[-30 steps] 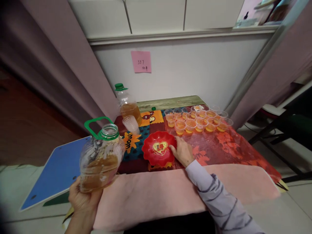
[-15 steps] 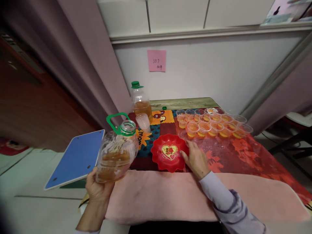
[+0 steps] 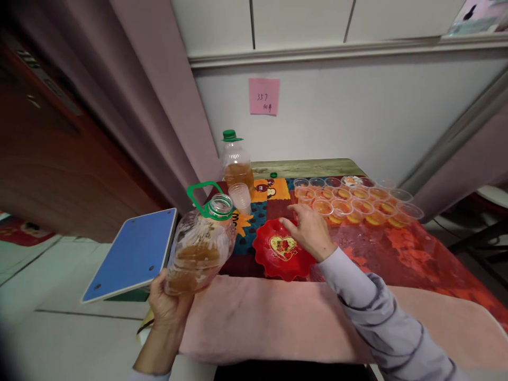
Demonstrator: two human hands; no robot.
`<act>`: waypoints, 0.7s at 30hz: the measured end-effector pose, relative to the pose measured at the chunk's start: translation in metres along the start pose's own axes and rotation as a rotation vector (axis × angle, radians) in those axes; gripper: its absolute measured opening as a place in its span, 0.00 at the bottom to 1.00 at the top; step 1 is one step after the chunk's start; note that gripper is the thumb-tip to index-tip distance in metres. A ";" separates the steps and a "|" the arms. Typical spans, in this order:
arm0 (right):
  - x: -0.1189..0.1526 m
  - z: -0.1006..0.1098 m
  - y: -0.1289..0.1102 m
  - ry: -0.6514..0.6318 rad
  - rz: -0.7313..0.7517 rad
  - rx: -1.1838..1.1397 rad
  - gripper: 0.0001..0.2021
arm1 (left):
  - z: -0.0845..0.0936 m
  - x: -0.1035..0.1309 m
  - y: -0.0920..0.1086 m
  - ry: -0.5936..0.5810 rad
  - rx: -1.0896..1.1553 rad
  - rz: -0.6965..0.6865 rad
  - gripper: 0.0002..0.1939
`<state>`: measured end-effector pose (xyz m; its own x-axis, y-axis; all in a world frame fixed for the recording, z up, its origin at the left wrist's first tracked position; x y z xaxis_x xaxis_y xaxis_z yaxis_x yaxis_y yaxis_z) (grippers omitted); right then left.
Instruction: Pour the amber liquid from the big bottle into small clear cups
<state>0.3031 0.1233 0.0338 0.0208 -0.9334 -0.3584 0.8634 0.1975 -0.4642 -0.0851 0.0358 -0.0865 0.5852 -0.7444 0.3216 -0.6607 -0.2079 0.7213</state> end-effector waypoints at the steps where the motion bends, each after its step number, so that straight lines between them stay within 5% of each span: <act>1: -0.005 -0.001 -0.007 -0.045 0.014 0.004 0.19 | 0.001 -0.001 0.000 0.004 0.012 0.010 0.09; 6: -0.017 0.007 -0.016 -0.115 0.012 0.196 0.18 | 0.002 0.001 0.002 0.082 0.016 0.029 0.08; 11: 0.025 -0.002 0.060 -0.217 -0.338 0.316 0.19 | -0.005 0.002 0.006 0.063 -0.066 -0.014 0.12; 15: 0.069 -0.034 0.096 -0.377 -0.553 -0.201 0.19 | -0.007 -0.001 0.007 0.048 -0.076 -0.034 0.10; 18: 0.086 -0.055 0.094 -0.383 -0.697 -0.576 0.12 | -0.007 -0.002 0.008 0.059 -0.066 -0.046 0.08; 21: 0.089 -0.062 0.088 -0.347 -0.718 -0.662 0.09 | -0.008 -0.002 0.009 0.053 -0.078 -0.051 0.09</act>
<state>0.3492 0.0764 -0.0889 -0.1545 -0.9106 0.3832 0.2817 -0.4124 -0.8663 -0.0878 0.0404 -0.0756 0.6426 -0.6992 0.3134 -0.5921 -0.1935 0.7823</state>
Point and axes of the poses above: each hand's wrist, its own x-axis away from the middle knuckle, its own z-axis out of the back of the hand, y = z × x, the point moved 5 cm from there along -x, towards the middle knuckle, and after that the axes turned 2 degrees about y, right-handed, at the moved point
